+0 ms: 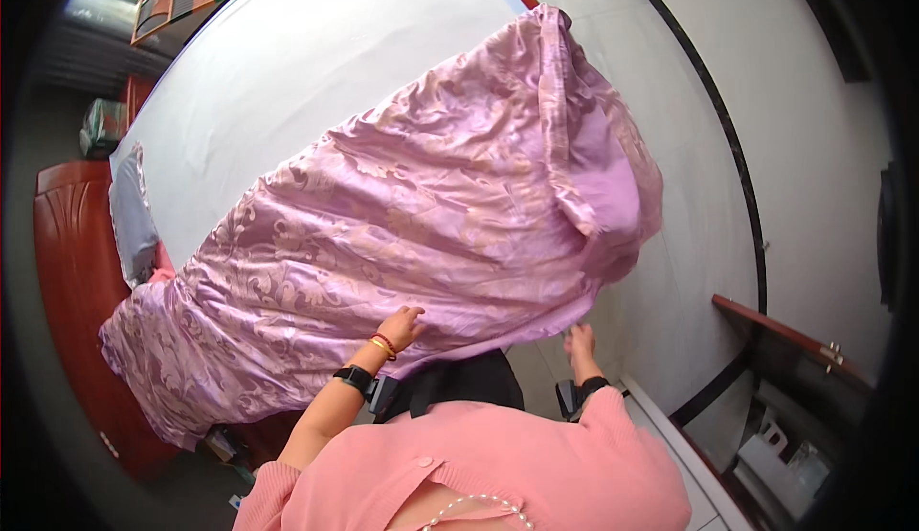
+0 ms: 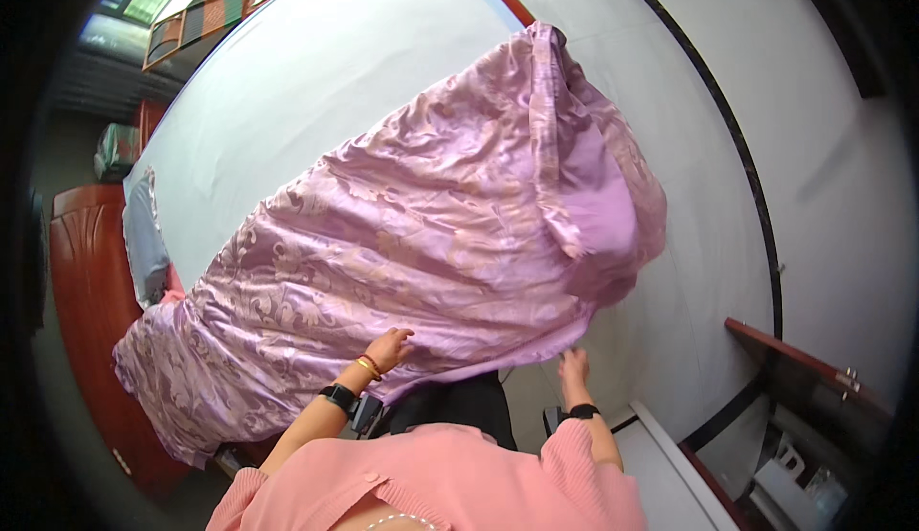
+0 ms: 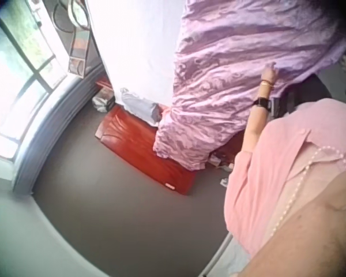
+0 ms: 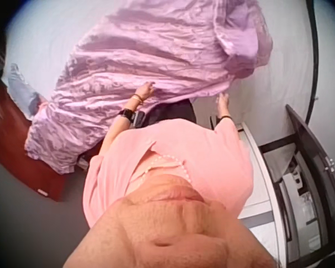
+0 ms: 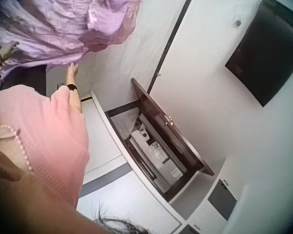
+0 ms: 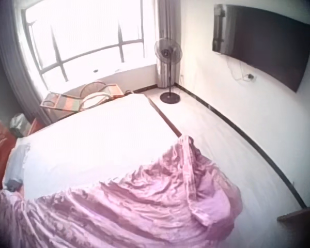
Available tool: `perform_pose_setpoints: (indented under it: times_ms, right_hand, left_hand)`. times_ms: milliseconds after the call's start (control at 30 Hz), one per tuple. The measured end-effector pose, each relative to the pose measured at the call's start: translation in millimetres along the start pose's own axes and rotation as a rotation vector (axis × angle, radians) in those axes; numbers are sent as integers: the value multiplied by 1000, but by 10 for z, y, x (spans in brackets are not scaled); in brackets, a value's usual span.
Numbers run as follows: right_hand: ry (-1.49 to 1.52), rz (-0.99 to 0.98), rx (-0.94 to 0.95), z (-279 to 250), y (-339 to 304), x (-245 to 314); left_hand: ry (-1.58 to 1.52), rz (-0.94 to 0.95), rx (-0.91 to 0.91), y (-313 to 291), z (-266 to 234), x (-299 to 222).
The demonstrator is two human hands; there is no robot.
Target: The recorder folds a pink pillowcase, a grey towel, a green blanket, and a purple duvet on a bed.
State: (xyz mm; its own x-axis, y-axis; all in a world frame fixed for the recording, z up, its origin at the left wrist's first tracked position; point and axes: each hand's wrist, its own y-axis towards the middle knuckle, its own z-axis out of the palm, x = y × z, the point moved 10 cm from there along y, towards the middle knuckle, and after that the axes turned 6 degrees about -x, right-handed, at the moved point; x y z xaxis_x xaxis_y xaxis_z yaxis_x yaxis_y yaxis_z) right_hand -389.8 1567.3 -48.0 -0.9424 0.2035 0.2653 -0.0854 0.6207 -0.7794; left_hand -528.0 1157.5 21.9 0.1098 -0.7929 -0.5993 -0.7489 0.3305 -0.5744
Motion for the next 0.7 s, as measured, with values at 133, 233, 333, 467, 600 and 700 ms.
perform_pose_setpoints:
  times_ms: [133,233,333,467,600,700]
  right_hand:
    - [-126,-693,-83,90,-110,964]
    - [-298,-1059,-263,-67,-618,1681]
    - [-412,-1233,-410,-175,-1049,2058]
    - [-626,-1332,-407,15,-1326,2392]
    - [-816,-1333,-487,16,-1271,2760]
    - [-1001,-1267,-544,149,-991,3017]
  left_hand:
    - [207,67,173,-154,512,111]
    - [290,96,242,-329,611,95]
    - [317,93,285,-465,696,269]
    - [275,1,287,-617,810,577]
    - [291,-12,282,-644,856,369]
    - [231,-4,207,-617,915,303]
